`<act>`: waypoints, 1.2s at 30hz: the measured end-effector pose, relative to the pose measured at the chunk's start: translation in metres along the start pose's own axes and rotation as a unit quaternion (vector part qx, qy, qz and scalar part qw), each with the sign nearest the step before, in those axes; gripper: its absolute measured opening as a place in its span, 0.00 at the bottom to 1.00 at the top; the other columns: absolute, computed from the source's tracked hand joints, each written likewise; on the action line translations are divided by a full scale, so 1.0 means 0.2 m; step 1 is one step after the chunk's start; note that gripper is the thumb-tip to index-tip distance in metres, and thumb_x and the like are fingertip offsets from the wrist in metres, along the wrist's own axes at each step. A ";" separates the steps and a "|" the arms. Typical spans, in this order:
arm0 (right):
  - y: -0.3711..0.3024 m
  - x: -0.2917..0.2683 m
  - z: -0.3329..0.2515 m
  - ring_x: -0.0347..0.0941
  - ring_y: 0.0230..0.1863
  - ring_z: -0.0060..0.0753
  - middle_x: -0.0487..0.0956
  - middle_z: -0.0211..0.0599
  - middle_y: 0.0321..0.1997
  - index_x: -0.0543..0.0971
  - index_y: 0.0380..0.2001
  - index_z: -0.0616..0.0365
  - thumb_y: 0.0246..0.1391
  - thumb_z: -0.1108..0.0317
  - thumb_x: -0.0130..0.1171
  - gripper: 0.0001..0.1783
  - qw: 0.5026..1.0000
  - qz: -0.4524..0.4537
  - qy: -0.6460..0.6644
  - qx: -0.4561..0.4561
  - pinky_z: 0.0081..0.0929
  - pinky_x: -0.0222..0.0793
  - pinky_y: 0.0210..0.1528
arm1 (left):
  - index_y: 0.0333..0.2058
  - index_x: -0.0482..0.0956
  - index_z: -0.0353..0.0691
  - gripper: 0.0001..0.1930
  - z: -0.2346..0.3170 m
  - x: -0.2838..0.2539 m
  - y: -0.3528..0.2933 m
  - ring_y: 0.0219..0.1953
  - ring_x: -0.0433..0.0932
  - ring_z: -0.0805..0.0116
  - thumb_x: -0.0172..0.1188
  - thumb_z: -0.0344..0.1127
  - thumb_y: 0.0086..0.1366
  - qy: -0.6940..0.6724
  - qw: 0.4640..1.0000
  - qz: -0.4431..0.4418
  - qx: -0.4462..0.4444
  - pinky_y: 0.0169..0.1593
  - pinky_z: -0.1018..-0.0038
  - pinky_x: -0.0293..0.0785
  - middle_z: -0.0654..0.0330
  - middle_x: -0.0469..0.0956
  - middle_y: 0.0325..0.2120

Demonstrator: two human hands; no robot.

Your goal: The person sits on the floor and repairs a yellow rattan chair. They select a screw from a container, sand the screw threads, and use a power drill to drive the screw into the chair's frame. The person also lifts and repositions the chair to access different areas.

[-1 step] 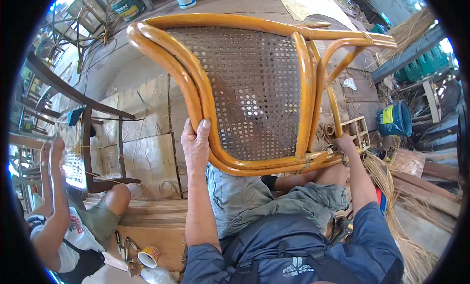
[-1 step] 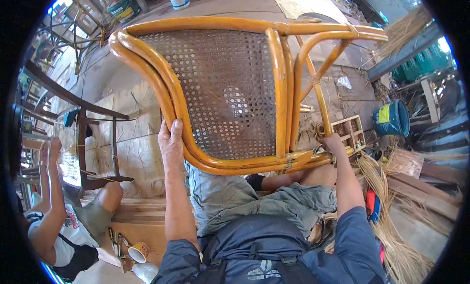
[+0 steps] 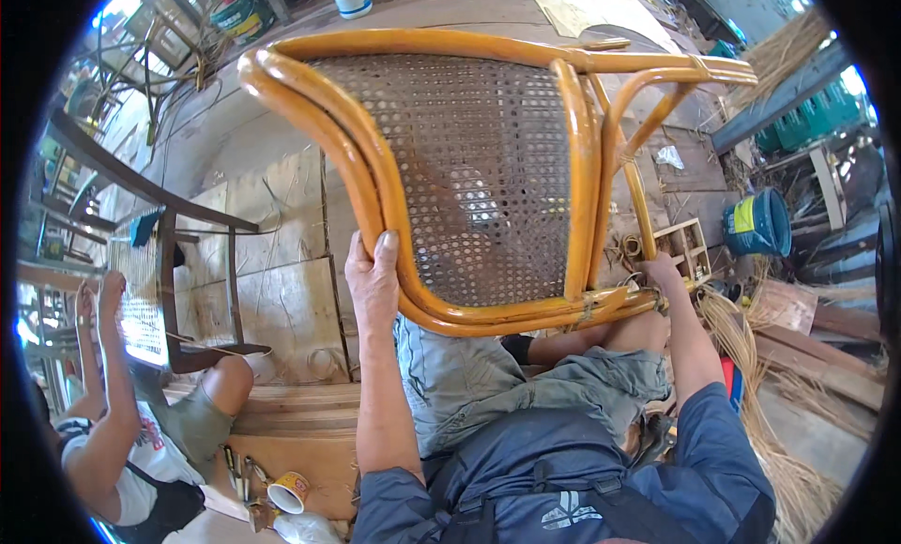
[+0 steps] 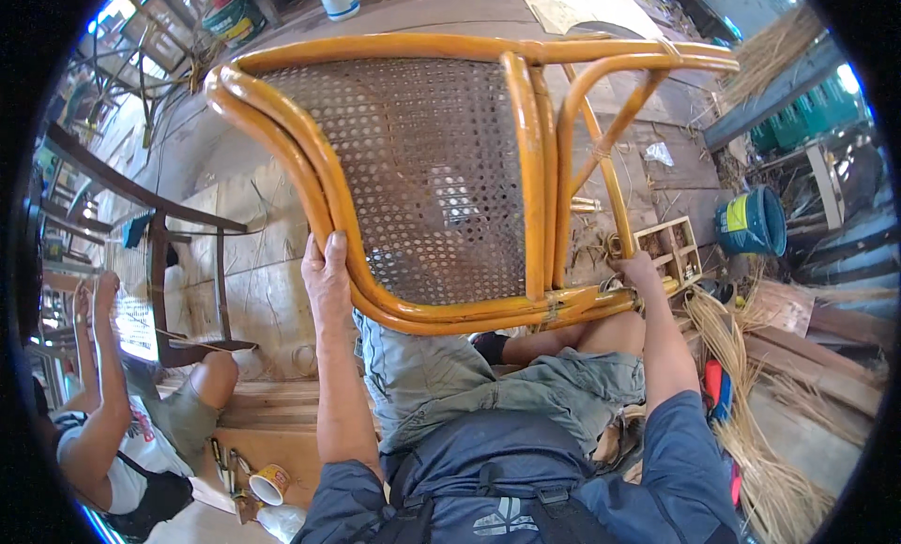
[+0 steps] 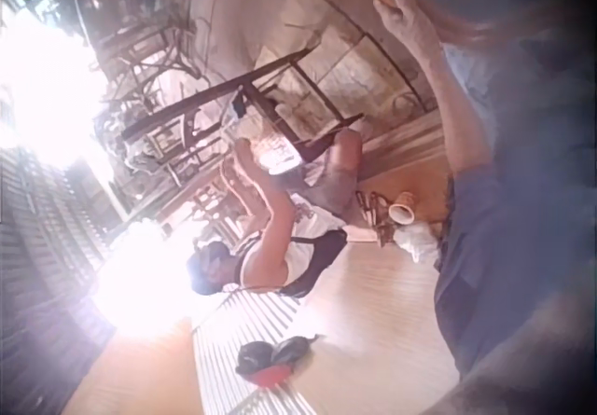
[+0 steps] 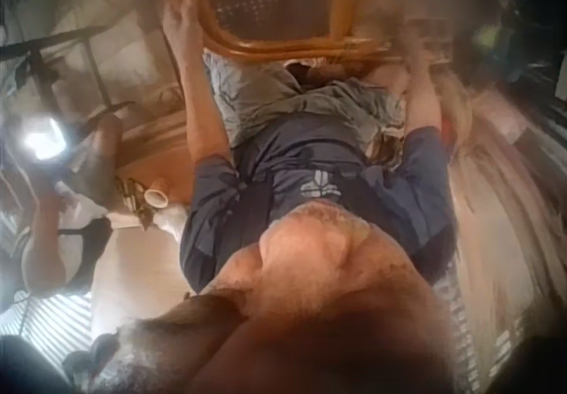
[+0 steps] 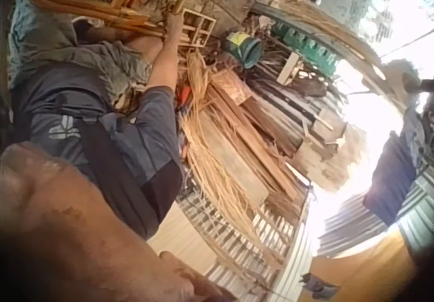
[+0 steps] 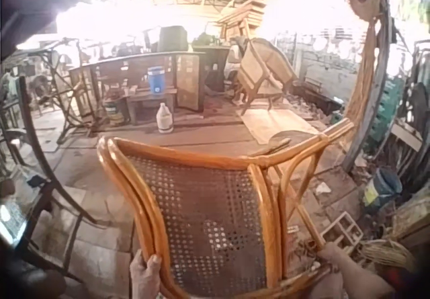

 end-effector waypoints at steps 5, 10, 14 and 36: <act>-0.03 0.02 -0.18 0.69 0.16 0.27 0.73 0.36 0.14 0.77 0.21 0.66 0.39 0.64 0.65 0.14 0.997 0.028 0.057 -0.048 0.28 0.63 0.19 | 0.41 0.73 0.37 0.18 -0.05 -0.06 0.02 0.30 0.66 0.81 0.58 0.46 0.61 -0.010 1.000 0.019 -0.008 0.34 0.82 0.65 0.70 0.71 0.28; -0.11 -0.02 -0.30 0.66 0.14 0.24 0.71 0.33 0.14 0.75 0.22 0.63 0.40 0.65 0.64 0.12 0.991 0.009 0.123 -0.050 0.26 0.61 0.18 | 0.37 0.73 0.38 0.17 0.08 -0.02 0.13 0.28 0.66 0.80 0.56 0.47 0.61 0.072 0.997 0.028 0.010 0.32 0.81 0.64 0.69 0.70 0.26; -0.03 -0.01 -0.14 0.71 0.16 0.34 0.74 0.41 0.15 0.75 0.25 0.65 0.39 0.63 0.63 0.15 0.991 0.046 0.122 -0.034 0.31 0.67 0.22 | 0.35 0.73 0.37 0.22 0.07 0.05 0.13 0.27 0.64 0.78 0.54 0.54 0.61 0.105 0.993 0.055 0.005 0.32 0.79 0.63 0.68 0.68 0.24; -0.35 0.71 -0.51 0.66 0.15 0.22 0.69 0.28 0.16 0.72 0.21 0.57 0.42 0.69 0.63 0.09 0.761 -0.118 0.638 0.008 0.21 0.62 0.17 | 0.27 0.74 0.30 0.29 1.61 1.66 0.12 0.21 0.66 0.72 0.48 0.58 0.62 0.479 0.815 -0.156 0.286 0.28 0.76 0.63 0.60 0.71 0.19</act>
Point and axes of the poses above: each hand's wrist, its own y-axis towards the middle knuckle, its own x-axis out of the palm, z = x × y, the point moved 9 cm from there along y, towards the middle knuckle
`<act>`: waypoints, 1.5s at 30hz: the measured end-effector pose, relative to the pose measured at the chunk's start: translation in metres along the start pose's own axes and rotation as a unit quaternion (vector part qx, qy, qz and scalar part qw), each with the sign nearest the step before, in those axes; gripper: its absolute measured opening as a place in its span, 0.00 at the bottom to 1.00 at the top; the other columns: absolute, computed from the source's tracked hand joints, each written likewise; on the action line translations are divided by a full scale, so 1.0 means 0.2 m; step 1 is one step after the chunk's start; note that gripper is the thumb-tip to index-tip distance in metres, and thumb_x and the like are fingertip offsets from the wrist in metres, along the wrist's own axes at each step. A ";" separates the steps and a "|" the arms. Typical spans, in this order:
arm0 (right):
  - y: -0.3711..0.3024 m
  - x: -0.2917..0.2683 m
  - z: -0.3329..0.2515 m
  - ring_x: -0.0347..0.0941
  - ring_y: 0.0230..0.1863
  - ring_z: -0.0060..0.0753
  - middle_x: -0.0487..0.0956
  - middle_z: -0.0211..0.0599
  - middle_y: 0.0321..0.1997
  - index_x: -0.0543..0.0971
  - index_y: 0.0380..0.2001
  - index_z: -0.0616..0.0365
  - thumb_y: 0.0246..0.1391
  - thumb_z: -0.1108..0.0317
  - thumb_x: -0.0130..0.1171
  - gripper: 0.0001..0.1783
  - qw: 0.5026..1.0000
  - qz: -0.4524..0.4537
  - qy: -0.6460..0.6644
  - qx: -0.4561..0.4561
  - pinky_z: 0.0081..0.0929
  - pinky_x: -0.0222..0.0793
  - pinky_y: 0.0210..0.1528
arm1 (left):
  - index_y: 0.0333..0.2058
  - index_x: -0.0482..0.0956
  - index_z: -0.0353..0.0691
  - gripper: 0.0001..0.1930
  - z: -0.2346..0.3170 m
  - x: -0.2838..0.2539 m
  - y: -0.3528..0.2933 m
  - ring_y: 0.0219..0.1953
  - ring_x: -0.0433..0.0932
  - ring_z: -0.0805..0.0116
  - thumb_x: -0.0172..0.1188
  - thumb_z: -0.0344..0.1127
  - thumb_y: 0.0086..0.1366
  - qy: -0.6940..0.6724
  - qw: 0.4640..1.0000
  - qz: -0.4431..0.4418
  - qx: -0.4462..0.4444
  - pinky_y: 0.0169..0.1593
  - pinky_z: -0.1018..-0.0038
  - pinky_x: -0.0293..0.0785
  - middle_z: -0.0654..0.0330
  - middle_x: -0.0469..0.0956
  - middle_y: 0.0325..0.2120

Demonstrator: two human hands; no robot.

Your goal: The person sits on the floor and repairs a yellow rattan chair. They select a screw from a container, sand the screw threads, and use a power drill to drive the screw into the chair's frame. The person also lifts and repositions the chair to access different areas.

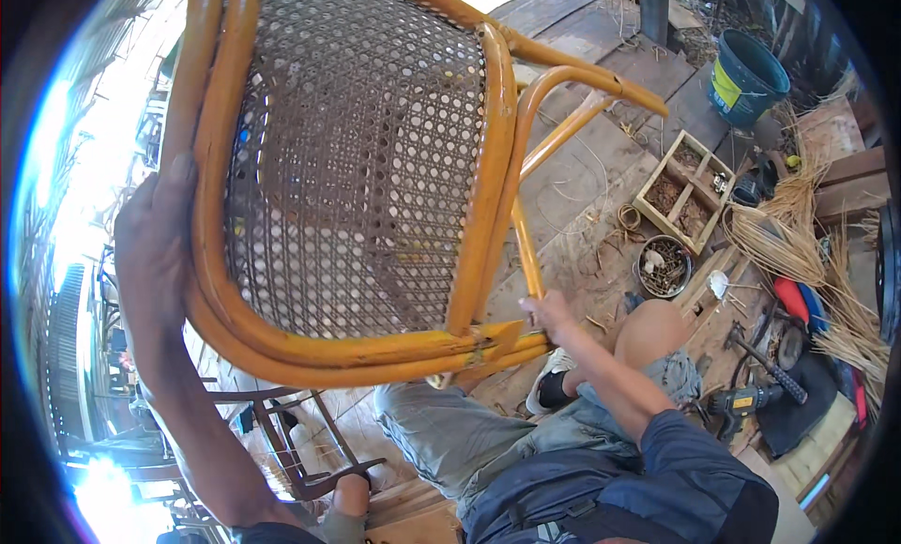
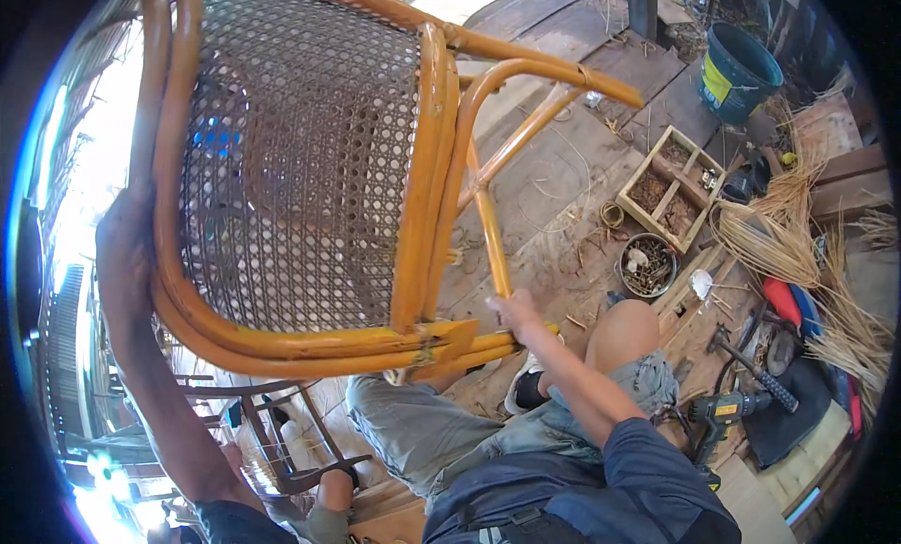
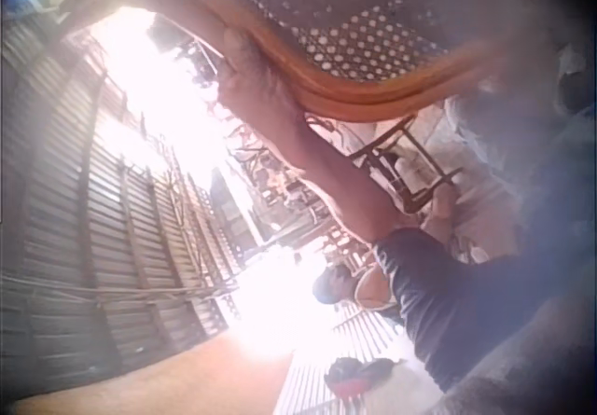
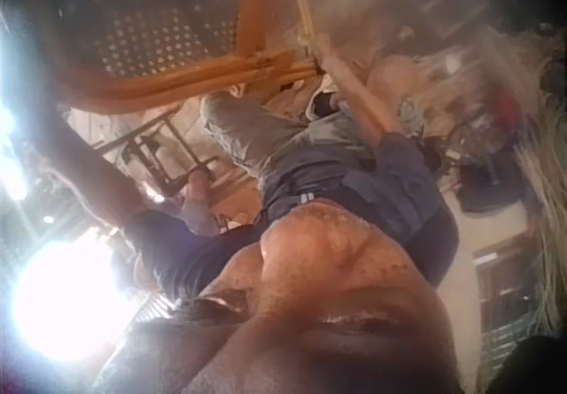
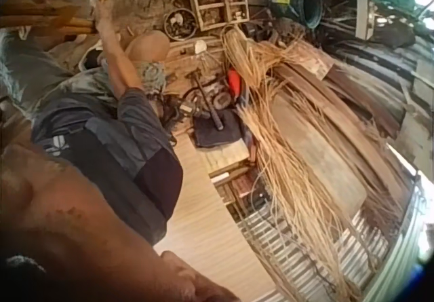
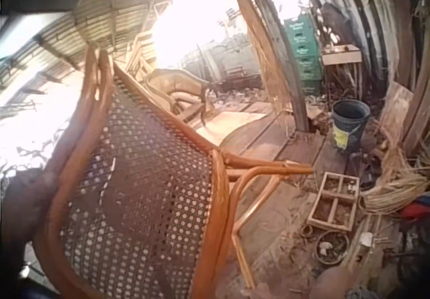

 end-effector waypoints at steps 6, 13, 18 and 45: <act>-0.07 0.10 0.14 0.68 0.15 0.24 0.70 0.30 0.16 0.72 0.22 0.57 0.45 0.64 0.63 0.12 0.996 0.007 -0.061 0.072 0.24 0.63 0.17 | 0.32 0.78 0.32 0.30 0.04 0.10 0.22 0.21 0.72 0.72 0.52 0.61 0.57 0.046 0.996 -0.081 0.002 0.30 0.75 0.69 0.61 0.74 0.19; -0.07 0.18 0.24 0.69 0.16 0.24 0.72 0.31 0.18 0.72 0.26 0.59 0.47 0.66 0.61 0.10 0.984 -0.093 0.089 0.122 0.23 0.66 0.18 | 0.36 0.78 0.32 0.30 0.51 0.38 0.21 0.23 0.76 0.67 0.53 0.59 0.58 0.054 0.980 -0.152 0.118 0.31 0.73 0.74 0.53 0.78 0.24; -0.20 0.36 0.40 0.71 0.17 0.26 0.74 0.33 0.20 0.73 0.25 0.61 0.49 0.64 0.58 0.11 0.968 -0.124 0.126 0.177 0.22 0.67 0.19 | 0.35 0.79 0.33 0.26 0.68 0.57 0.18 0.22 0.76 0.67 0.52 0.55 0.60 0.121 0.973 -0.158 0.121 0.30 0.73 0.75 0.54 0.78 0.23; -0.27 0.42 0.31 0.72 0.24 0.19 0.77 0.29 0.26 0.76 0.34 0.59 0.53 0.57 0.55 0.15 0.962 -0.220 -0.155 0.054 0.16 0.64 0.23 | 0.33 0.79 0.36 0.29 0.38 0.50 0.36 0.34 0.77 0.49 0.44 0.59 0.58 0.186 0.954 0.043 0.230 0.40 0.61 0.71 0.44 0.78 0.30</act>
Point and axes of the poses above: each hand's wrist, its own y-axis towards the middle knuckle, its own x-axis out of the palm, z = x × y, the point moved 9 cm from there along y, towards the middle knuckle
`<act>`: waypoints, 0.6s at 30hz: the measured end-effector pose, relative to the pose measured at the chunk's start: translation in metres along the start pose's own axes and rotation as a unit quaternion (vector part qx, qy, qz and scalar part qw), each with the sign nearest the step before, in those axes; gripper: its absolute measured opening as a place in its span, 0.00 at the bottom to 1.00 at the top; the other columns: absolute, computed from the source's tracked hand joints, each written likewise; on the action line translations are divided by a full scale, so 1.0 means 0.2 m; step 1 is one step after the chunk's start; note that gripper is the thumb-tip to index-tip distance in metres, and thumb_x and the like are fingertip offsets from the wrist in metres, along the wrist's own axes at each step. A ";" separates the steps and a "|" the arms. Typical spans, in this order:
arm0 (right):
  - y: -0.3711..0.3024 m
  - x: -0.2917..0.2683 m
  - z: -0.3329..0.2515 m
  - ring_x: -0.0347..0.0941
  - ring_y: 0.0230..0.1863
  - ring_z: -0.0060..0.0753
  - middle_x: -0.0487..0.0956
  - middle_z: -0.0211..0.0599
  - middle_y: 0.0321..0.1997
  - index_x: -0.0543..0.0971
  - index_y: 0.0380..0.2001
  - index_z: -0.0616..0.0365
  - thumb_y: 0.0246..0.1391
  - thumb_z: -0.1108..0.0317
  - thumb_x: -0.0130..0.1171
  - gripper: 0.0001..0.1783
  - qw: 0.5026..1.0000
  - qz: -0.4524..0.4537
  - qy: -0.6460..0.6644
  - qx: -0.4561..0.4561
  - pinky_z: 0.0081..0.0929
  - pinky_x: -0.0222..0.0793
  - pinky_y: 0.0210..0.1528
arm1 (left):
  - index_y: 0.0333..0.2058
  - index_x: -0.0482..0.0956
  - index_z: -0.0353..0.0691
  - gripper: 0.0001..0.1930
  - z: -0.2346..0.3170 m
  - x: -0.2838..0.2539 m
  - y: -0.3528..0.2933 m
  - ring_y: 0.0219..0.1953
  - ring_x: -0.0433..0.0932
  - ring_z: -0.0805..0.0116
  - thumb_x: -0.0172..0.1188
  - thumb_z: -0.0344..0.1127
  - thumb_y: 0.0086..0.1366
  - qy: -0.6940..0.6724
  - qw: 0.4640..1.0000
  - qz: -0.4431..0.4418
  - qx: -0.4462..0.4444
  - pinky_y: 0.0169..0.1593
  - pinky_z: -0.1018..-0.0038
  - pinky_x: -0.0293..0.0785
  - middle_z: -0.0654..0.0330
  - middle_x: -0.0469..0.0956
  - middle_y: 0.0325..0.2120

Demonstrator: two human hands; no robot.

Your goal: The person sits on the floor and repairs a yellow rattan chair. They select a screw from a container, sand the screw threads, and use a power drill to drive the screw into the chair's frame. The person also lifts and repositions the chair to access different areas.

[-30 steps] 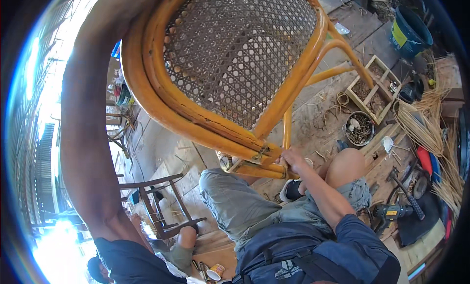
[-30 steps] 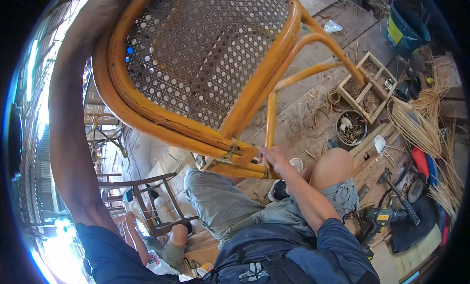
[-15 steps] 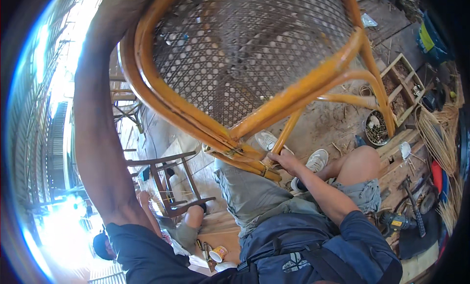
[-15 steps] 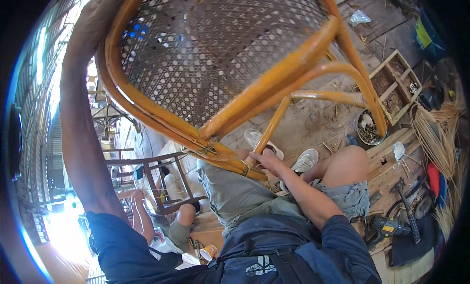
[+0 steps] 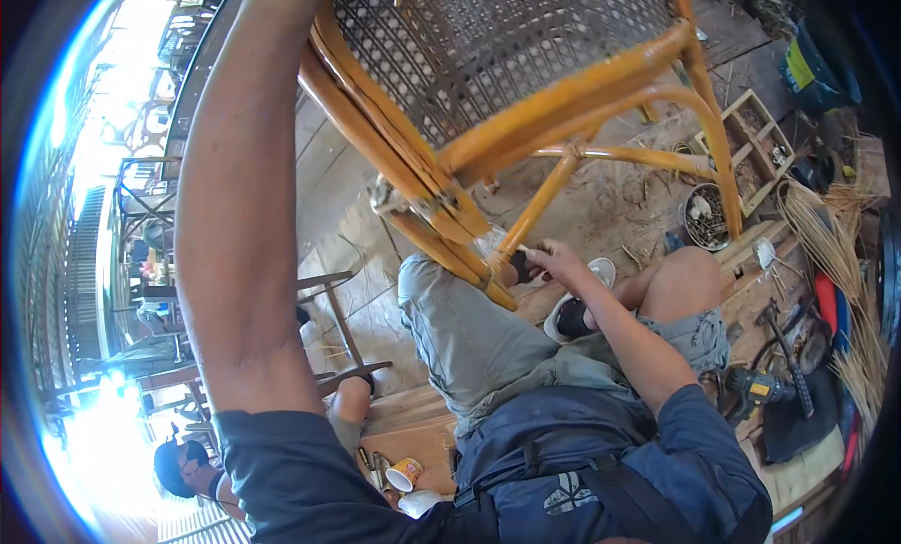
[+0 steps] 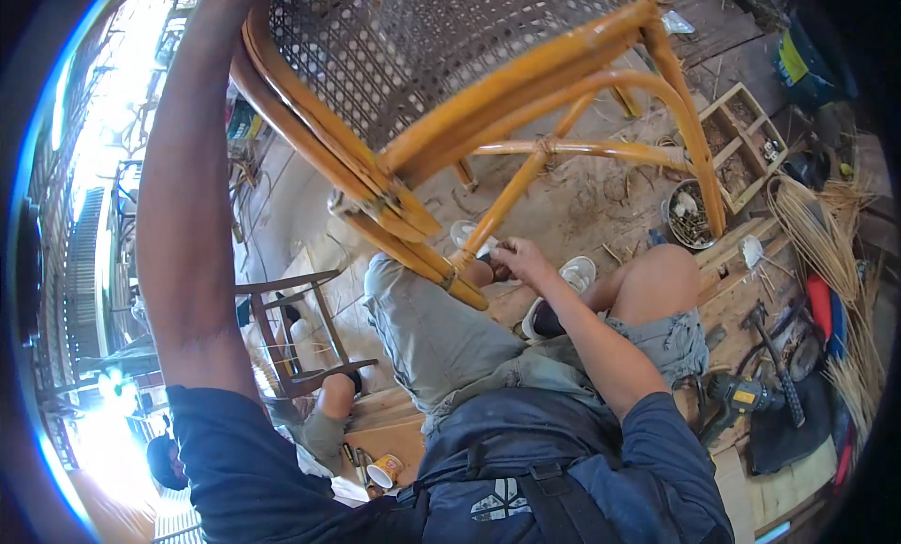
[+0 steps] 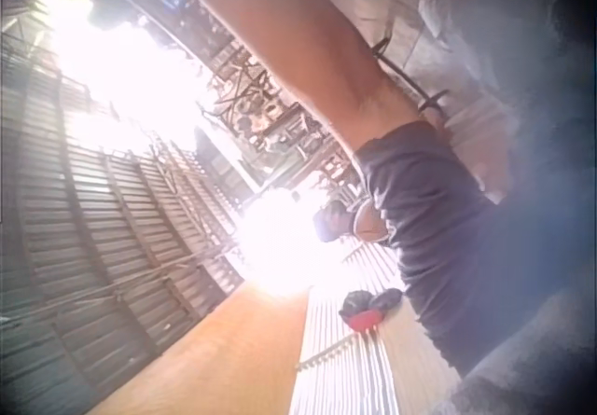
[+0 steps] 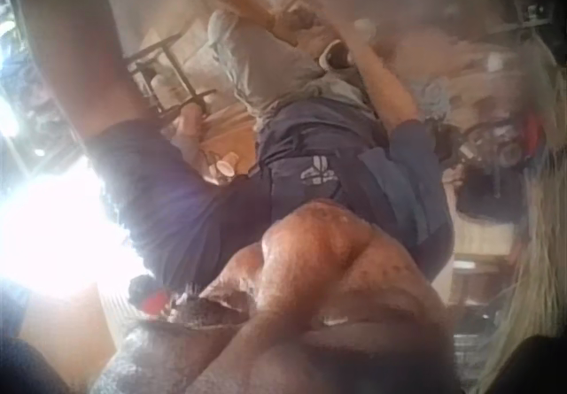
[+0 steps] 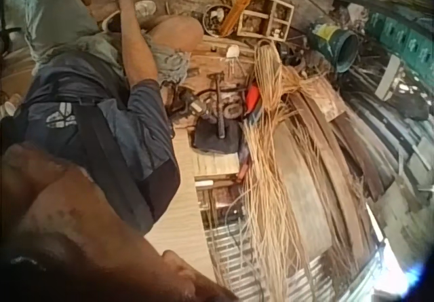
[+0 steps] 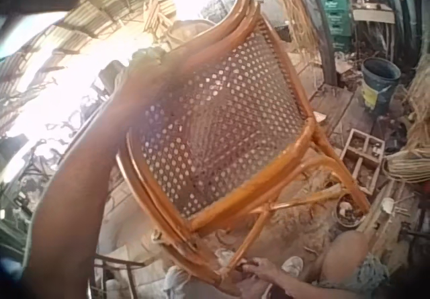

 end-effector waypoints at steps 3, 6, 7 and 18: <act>-0.05 -0.11 -0.05 0.71 0.23 0.18 0.76 0.28 0.23 0.76 0.32 0.59 0.54 0.60 0.53 0.12 0.998 0.046 0.021 -0.024 0.15 0.64 0.23 | 0.35 0.78 0.36 0.29 -0.08 0.03 0.02 0.39 0.75 0.44 0.43 0.60 0.59 0.043 0.998 0.040 -0.036 0.44 0.58 0.69 0.39 0.76 0.35; -0.09 -0.20 -0.16 0.68 0.21 0.17 0.74 0.27 0.21 0.76 0.31 0.59 0.55 0.61 0.52 0.12 0.989 0.079 0.111 -0.066 0.14 0.61 0.22 | 0.36 0.77 0.37 0.31 -0.09 0.04 0.05 0.42 0.75 0.45 0.42 0.62 0.59 0.059 0.995 0.073 -0.043 0.44 0.59 0.69 0.39 0.75 0.37; -0.11 -0.21 -0.26 0.67 0.20 0.16 0.72 0.26 0.20 0.76 0.30 0.59 0.56 0.62 0.52 0.11 0.985 0.078 0.116 -0.099 0.14 0.60 0.22 | 0.36 0.77 0.37 0.31 -0.10 0.04 0.06 0.42 0.75 0.46 0.41 0.62 0.59 0.064 0.994 0.082 -0.040 0.44 0.59 0.69 0.39 0.76 0.36; -0.25 0.08 -1.22 0.64 0.17 0.15 0.72 0.26 0.17 0.75 0.24 0.57 0.56 0.57 0.54 0.15 0.932 0.037 0.208 -0.295 0.14 0.58 0.19 | 0.31 0.77 0.28 0.36 0.00 0.03 0.03 0.34 0.77 0.49 0.45 0.65 0.58 -0.053 0.998 -0.002 0.019 0.41 0.61 0.70 0.40 0.77 0.27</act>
Point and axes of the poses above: each hand's wrist, its own y-axis towards the middle knuckle, its own x-axis out of the palm, z = x × y, the point moved 9 cm from there along y, towards the middle knuckle
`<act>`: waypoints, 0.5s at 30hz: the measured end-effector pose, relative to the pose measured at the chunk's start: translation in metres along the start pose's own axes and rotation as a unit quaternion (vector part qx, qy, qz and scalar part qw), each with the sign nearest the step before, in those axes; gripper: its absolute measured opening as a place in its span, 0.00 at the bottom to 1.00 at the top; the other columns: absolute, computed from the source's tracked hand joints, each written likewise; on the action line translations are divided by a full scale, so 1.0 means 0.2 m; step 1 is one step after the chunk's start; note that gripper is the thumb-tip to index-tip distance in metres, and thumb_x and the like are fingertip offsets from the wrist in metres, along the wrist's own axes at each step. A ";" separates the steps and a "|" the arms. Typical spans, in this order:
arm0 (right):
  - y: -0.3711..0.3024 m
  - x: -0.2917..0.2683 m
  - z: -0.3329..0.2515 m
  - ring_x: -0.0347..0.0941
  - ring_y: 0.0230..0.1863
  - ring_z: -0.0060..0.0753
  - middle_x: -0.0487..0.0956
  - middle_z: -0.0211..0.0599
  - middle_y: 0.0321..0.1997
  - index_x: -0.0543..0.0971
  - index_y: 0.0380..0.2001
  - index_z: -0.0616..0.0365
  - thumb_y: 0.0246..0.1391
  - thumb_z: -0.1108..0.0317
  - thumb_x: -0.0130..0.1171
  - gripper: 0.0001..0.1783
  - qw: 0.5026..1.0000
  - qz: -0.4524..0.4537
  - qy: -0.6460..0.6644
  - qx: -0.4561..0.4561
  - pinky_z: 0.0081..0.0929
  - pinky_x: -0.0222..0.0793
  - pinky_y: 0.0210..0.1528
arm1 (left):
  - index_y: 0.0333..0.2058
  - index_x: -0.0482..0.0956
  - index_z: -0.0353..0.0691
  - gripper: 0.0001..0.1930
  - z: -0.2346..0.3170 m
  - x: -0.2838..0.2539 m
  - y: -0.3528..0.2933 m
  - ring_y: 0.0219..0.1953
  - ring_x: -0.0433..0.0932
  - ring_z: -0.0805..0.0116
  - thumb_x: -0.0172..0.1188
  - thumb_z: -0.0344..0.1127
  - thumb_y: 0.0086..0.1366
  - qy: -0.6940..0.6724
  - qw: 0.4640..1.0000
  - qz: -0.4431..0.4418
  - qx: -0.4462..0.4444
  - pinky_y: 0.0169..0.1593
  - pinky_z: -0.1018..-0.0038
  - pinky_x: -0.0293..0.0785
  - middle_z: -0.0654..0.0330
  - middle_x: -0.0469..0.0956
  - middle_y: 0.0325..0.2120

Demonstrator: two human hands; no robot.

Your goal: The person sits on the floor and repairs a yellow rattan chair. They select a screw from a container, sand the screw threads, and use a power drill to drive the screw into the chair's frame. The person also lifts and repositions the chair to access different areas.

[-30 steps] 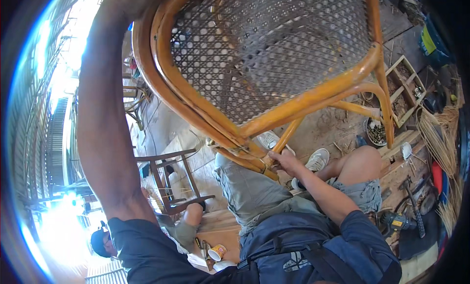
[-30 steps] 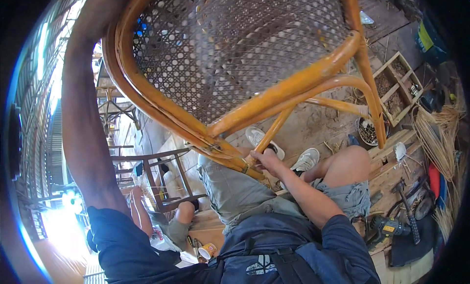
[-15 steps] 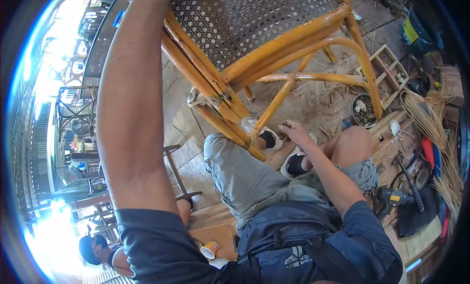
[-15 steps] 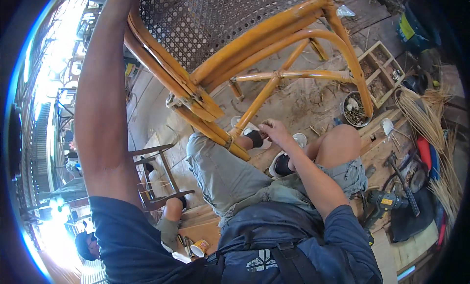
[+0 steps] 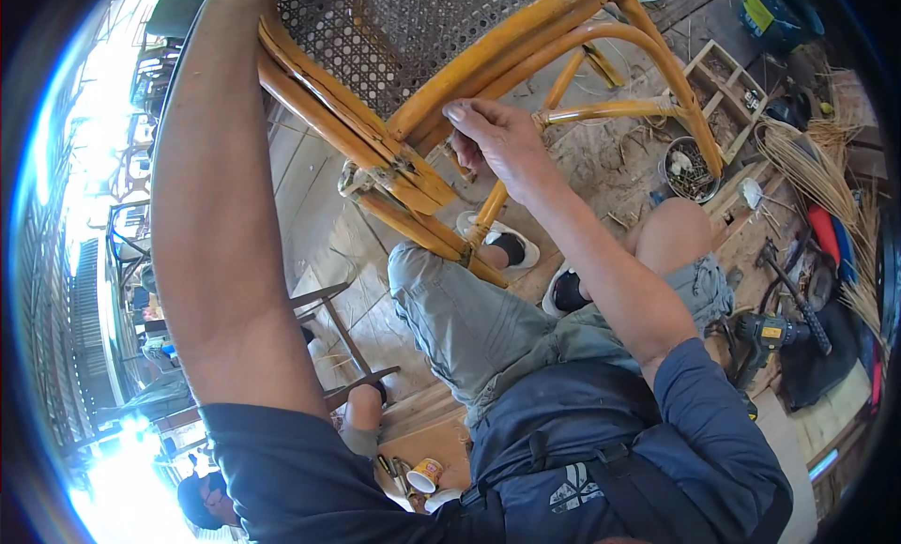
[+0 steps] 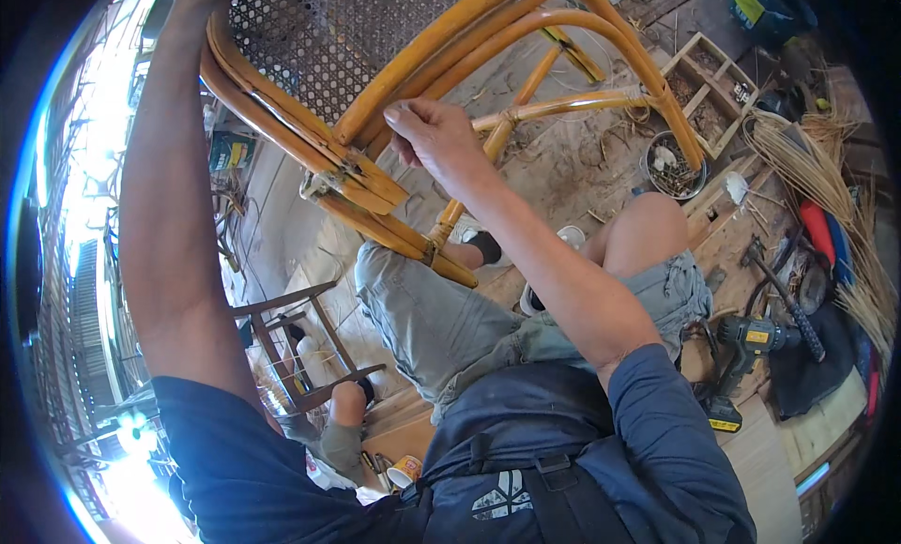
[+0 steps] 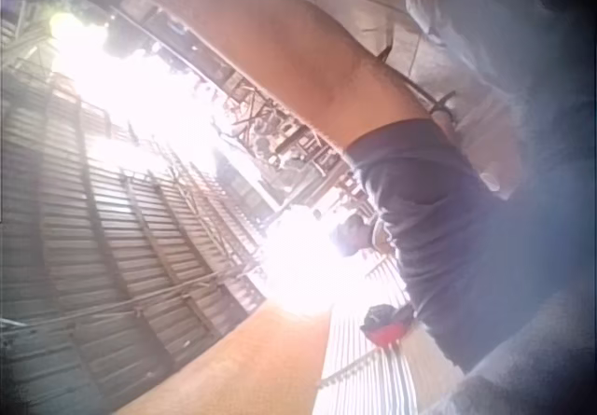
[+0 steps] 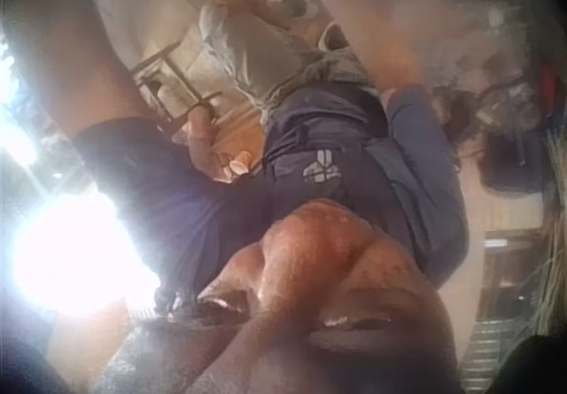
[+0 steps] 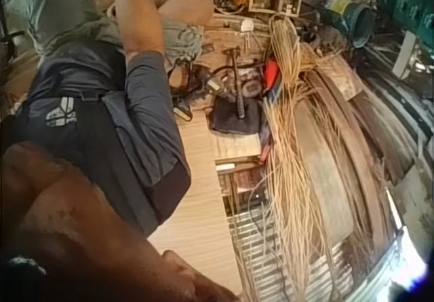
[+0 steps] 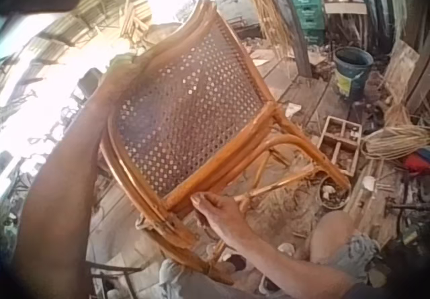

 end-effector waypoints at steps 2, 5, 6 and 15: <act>0.04 0.02 -0.03 0.63 0.14 0.16 0.71 0.26 0.14 0.74 0.22 0.57 0.55 0.55 0.55 0.17 1.000 0.004 -0.004 -0.002 0.14 0.57 0.17 | 0.30 0.77 0.29 0.37 -0.01 -0.01 0.03 0.35 0.77 0.48 0.44 0.66 0.58 0.038 0.998 0.045 0.020 0.41 0.61 0.70 0.40 0.77 0.28; 0.06 0.03 -0.06 0.60 0.11 0.17 0.67 0.26 0.10 0.73 0.20 0.59 0.54 0.52 0.56 0.20 0.998 0.032 -0.047 0.015 0.15 0.55 0.14 | 0.29 0.78 0.30 0.38 -0.05 -0.01 0.04 0.35 0.77 0.48 0.41 0.67 0.58 0.073 0.993 0.090 0.025 0.40 0.60 0.70 0.39 0.77 0.29; 0.07 0.02 -0.07 0.60 0.10 0.17 0.66 0.26 0.09 0.73 0.20 0.59 0.53 0.51 0.57 0.21 0.997 0.044 -0.053 0.021 0.16 0.54 0.14 | 0.29 0.78 0.30 0.38 -0.09 0.01 0.05 0.36 0.77 0.47 0.40 0.67 0.58 0.078 0.993 0.088 0.015 0.40 0.60 0.70 0.39 0.77 0.29; 0.07 -0.03 -0.11 0.58 0.09 0.17 0.62 0.24 0.08 0.72 0.18 0.61 0.49 0.47 0.60 0.25 0.988 0.086 -0.125 0.037 0.17 0.52 0.13 | 0.31 0.78 0.30 0.35 -0.04 -0.01 0.01 0.36 0.78 0.47 0.41 0.63 0.59 0.059 0.998 0.037 -0.005 0.41 0.61 0.71 0.38 0.76 0.29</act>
Point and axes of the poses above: each hand's wrist, its own y-axis towards the middle knuckle, its own x-axis out of the palm, z = x × y, the point moved 9 cm from there along y, towards the middle knuckle
